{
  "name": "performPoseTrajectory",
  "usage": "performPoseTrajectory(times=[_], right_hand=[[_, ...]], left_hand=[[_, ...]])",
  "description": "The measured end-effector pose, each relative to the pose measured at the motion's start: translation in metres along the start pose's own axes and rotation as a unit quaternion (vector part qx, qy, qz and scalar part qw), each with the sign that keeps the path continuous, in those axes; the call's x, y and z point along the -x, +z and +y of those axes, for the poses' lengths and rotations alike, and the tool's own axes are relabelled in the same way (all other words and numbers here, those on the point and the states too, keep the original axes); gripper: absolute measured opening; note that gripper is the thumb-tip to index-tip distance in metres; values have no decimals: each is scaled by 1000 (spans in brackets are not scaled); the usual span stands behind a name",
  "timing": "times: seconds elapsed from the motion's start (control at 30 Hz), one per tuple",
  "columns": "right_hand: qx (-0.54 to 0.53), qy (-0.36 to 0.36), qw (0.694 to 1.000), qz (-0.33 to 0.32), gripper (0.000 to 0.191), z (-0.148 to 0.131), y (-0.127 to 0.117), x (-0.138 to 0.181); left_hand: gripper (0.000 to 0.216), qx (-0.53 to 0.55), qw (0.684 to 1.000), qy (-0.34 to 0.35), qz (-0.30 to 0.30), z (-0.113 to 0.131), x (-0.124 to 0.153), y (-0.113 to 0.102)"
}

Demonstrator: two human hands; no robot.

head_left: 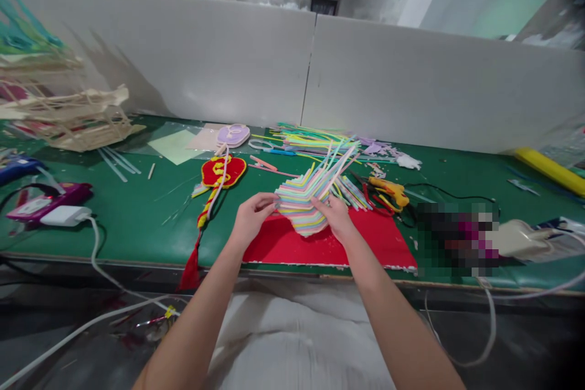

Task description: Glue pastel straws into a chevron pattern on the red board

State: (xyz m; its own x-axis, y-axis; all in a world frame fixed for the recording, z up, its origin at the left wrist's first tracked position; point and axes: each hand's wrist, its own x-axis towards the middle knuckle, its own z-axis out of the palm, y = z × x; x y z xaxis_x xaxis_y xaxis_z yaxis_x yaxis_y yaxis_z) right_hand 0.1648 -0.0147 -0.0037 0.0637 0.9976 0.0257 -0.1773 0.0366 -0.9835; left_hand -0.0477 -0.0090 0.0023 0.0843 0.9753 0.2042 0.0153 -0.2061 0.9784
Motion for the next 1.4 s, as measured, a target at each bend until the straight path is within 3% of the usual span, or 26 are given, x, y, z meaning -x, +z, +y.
performPoseTrajectory(times=[0.37, 0.53, 1.07, 1.27, 1.4], right_hand=[[-21, 9, 1000, -1, 48, 0, 1, -1], [-27, 13, 1000, -1, 47, 1, 0, 0], [-20, 11, 1000, -10, 46, 0, 0, 0], [-22, 18, 999, -17, 46, 0, 0, 0], [-6, 51, 996, -73, 49, -3, 1, 5]], left_hand=[[30, -29, 999, 30, 1, -1, 0, -1], [32, -26, 999, 23, -19, 2, 3, 0], [38, 11, 999, -37, 1, 0, 1, -1], [65, 47, 996, -66, -30, 5, 3, 2], [69, 49, 996, -70, -35, 5, 4, 1]])
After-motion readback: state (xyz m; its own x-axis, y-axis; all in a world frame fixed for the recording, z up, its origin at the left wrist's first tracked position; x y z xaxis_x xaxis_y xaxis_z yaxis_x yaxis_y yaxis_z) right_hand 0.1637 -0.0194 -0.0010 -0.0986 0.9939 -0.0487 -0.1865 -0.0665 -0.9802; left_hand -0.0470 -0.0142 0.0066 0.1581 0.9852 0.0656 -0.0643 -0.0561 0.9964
